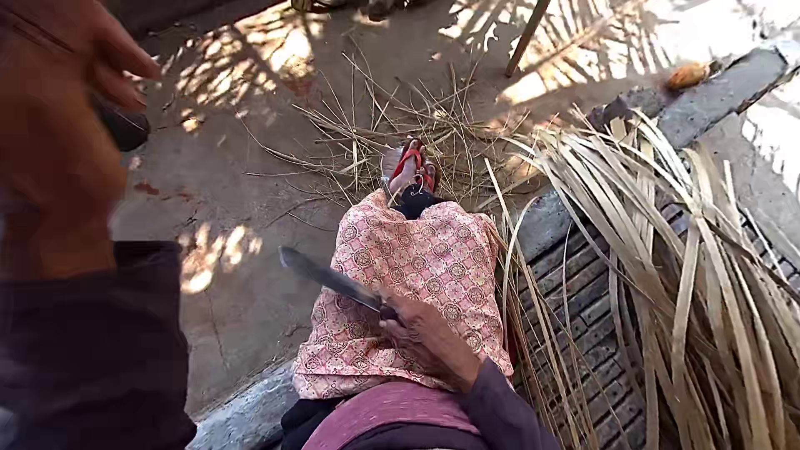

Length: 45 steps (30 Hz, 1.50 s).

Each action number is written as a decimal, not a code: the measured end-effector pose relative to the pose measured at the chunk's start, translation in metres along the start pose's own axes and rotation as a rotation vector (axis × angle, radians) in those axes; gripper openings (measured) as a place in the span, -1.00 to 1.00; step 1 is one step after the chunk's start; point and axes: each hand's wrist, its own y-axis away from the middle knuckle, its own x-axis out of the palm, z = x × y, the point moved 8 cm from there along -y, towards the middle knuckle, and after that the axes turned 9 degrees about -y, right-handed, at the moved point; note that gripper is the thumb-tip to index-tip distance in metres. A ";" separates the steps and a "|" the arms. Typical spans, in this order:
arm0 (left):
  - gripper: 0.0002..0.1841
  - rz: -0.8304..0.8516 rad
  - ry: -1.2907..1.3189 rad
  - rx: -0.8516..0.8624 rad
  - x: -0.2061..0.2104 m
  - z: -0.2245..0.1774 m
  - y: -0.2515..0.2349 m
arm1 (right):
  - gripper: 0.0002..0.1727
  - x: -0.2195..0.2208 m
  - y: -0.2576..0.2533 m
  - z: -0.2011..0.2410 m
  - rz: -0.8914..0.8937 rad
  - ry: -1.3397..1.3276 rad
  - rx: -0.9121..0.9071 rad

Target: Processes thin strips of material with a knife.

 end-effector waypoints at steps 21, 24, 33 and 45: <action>-0.78 0.488 0.646 -0.121 0.208 -0.086 0.160 | -0.30 -0.140 0.083 -0.003 -0.489 -0.942 -0.068; -0.77 0.522 0.618 -0.026 0.210 -0.092 0.168 | -0.36 -0.136 0.080 -0.004 -0.447 -1.052 -0.103; -0.78 0.491 0.441 -0.236 0.166 -0.043 0.216 | -0.36 -0.170 0.085 -0.003 -0.581 -0.923 -0.184; -0.79 0.388 0.471 -0.244 0.158 -0.034 0.223 | -0.11 -0.134 0.065 0.005 -0.373 -1.109 -0.121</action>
